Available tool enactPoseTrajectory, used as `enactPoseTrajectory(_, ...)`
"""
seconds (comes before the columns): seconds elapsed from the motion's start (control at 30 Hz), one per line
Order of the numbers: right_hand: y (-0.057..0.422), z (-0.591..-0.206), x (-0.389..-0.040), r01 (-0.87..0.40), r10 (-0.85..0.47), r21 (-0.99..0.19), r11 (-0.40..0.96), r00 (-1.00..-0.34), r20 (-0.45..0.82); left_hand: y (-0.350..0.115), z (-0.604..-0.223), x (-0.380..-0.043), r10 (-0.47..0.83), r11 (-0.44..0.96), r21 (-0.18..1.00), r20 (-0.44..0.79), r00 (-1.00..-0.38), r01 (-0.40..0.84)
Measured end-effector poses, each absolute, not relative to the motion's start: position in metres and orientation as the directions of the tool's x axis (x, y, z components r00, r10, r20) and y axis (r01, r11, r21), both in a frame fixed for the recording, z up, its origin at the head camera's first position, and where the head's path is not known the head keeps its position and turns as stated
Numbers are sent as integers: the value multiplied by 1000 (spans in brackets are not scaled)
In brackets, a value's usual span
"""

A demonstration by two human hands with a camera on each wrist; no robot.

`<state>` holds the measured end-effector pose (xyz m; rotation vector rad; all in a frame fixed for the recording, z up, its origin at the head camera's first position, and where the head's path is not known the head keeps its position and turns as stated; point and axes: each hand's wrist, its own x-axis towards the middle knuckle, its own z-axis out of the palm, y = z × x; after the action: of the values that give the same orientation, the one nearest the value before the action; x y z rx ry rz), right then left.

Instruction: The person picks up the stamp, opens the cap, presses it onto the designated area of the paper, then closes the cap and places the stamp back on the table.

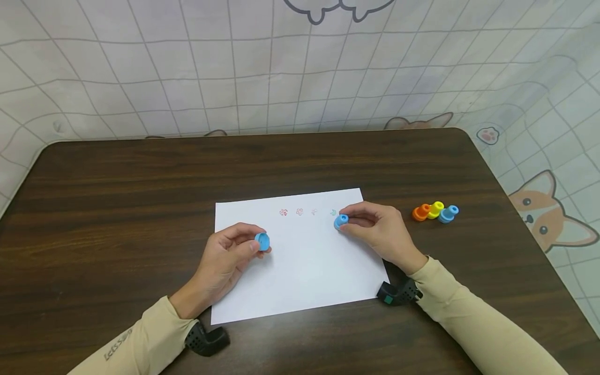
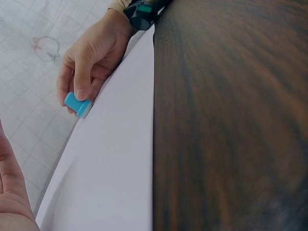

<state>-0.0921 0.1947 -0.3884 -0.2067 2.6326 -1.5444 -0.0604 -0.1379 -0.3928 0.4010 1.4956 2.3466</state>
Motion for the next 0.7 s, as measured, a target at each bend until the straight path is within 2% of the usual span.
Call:
enactPoseTrajectory(0.47,194,-386,-90,-149,-178,-854,498,-982,67,-138,-393,-60,422,-395,910,61,-904,-123)
enactPoseTrajectory(0.7,195,-386,-92,-149,-197,-849,508,-979,54,-138,-392,-60,425,-400,908,64,-903,-124)
